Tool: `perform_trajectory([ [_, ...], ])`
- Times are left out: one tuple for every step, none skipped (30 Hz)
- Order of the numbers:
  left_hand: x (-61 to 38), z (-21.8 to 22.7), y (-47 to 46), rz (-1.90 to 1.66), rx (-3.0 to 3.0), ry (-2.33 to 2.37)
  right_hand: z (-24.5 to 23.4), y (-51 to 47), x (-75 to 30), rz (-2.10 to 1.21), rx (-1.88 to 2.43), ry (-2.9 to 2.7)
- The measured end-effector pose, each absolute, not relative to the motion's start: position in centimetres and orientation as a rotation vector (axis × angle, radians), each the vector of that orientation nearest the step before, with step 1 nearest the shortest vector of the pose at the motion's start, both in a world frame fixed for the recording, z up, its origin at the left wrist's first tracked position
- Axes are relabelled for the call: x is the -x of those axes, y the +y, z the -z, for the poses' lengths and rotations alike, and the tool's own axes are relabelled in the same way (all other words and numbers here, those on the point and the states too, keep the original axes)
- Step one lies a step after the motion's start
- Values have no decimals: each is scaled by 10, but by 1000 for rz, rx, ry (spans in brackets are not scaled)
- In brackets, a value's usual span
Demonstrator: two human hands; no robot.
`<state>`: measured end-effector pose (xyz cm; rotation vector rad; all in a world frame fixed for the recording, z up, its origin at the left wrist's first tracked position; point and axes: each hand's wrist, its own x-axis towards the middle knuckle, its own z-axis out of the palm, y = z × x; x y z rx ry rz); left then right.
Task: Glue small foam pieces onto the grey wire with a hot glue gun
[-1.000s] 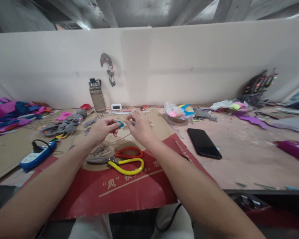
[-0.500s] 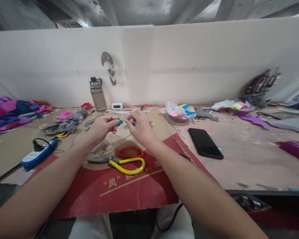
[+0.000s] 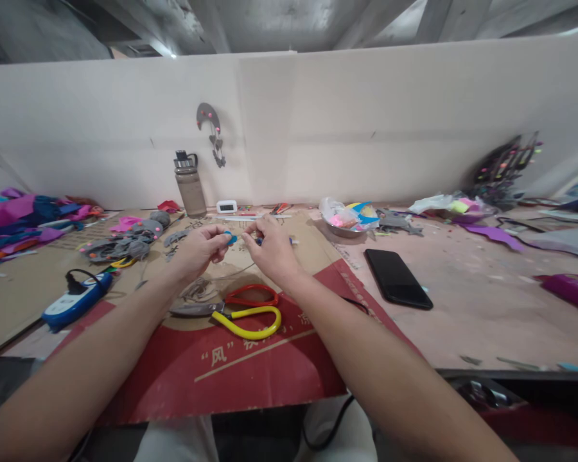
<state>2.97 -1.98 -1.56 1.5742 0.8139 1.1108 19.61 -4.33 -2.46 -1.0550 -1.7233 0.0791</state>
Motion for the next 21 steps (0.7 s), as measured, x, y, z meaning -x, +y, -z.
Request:
perform_trajectory([
  [-30, 16, -20, -1106, -1557, 807, 25, -43, -196, -89, 1058, -1720],
  [-30, 16, -20, -1100, -1540, 801, 25, -43, -195, -96, 1063, -1716],
  [-30, 15, -20, -1096, -1525, 793, 25, -43, -195, -100, 1067, -1712],
  [-30, 15, -20, -1093, -1510, 781, 25, -43, -195, -101, 1069, -1709],
  [-29, 14, -20, -1090, -1496, 769, 25, -43, -195, -100, 1066, -1706],
  [-29, 13, -21, -1088, -1483, 757, 24, -43, -195, -101, 1062, -1703],
  [-29, 12, -21, -1081, -1472, 742, 24, -43, -195, -105, 1057, -1699],
  [-29, 12, -21, -1070, -1463, 723, 24, -44, -195, -111, 1055, -1696],
  [-28, 11, -21, -1056, -1457, 705, 24, -44, -196, -118, 1052, -1691],
  [-28, 11, -21, -1039, -1455, 688, 24, -44, -196, -125, 1049, -1688],
  [-27, 11, -21, -1019, -1458, 673, 24, -44, -196, -133, 1045, -1685],
  [-26, 11, -21, -1002, -1463, 662, 24, -44, -197, -143, 1038, -1683],
  [-26, 11, -21, -989, -1470, 659, 24, -44, -197, -153, 1030, -1683],
  [-25, 11, -21, -985, -1474, 661, 24, -45, -197, -162, 1022, -1683],
  [-25, 11, -20, -988, -1478, 665, 24, -44, -196, -170, 1015, -1684],
  [-25, 11, -20, -996, -1479, 669, 24, -44, -196, -176, 1011, -1685],
  [-25, 11, -21, -1007, -1478, 674, 25, -44, -196, -181, 1006, -1687],
  [-26, 10, -21, -1019, -1475, 679, 25, -44, -196, -186, 1001, -1688],
  [-26, 10, -21, -1026, -1474, 685, 25, -43, -195, -192, 995, -1689],
  [-26, 10, -21, -1029, -1474, 691, 26, -43, -195, -200, 991, -1690],
  [-26, 10, -21, -1028, -1473, 696, 26, -43, -195, -210, 989, -1692],
])
